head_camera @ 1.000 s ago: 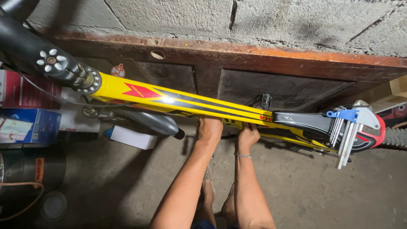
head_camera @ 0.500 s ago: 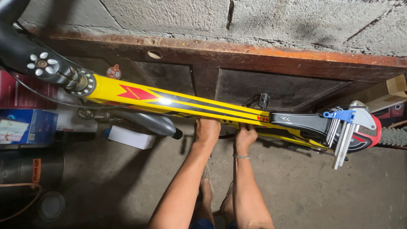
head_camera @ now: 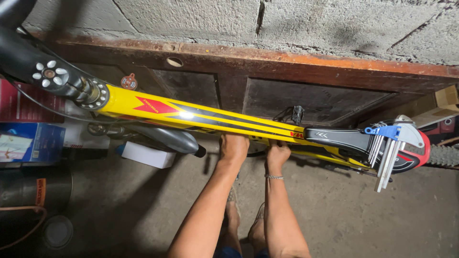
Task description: The person selects an Allen key from a set and uses it to loosen the seat post clamp on a yellow bicycle. They then remove the seat, wipe the seat and frame with a pink cloth, and reinsert the seat post, tightening the clamp to secure it.
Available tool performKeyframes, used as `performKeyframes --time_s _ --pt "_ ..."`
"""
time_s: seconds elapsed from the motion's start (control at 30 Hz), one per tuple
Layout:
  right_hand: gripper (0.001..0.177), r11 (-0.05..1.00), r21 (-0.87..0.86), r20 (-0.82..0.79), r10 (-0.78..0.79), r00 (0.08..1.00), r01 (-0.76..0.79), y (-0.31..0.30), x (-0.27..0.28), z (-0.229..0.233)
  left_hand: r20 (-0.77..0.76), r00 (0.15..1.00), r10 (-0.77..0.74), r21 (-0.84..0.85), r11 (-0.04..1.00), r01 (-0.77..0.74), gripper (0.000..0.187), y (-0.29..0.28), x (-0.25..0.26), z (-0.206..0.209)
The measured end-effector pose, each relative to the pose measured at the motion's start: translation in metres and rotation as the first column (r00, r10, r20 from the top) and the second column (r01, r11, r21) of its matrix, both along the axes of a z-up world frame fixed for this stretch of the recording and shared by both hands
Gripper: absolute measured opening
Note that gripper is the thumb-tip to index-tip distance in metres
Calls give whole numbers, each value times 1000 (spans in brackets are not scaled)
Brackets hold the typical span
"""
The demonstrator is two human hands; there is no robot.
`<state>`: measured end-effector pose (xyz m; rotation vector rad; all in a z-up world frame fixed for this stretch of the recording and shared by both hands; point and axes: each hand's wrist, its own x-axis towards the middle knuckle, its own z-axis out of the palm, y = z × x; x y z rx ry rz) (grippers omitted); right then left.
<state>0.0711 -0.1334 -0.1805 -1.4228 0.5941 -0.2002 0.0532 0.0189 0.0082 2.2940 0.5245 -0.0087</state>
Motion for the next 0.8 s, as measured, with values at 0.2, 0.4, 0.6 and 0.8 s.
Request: performKeyframes --time_s 0.2,0.4,0.6,0.8 --pt "26 971 -235 -111 13 994 -39 -5 5 -17 -49 999 9 -63 998 -12 23 -2 0 -4" --pt "33 897 -431 6 115 993 -101 -7 15 -14 -9 1000 -9 -35 999 9 23 0 -2 -8" --pt "37 910 -271 43 337 941 -313 -14 11 11 75 997 15 1 1000 -15 24 -1 -2 -10" --pt "34 886 -314 -71 337 939 -342 -10 19 19 56 998 10 2 1000 -10 22 0 -1 -13"
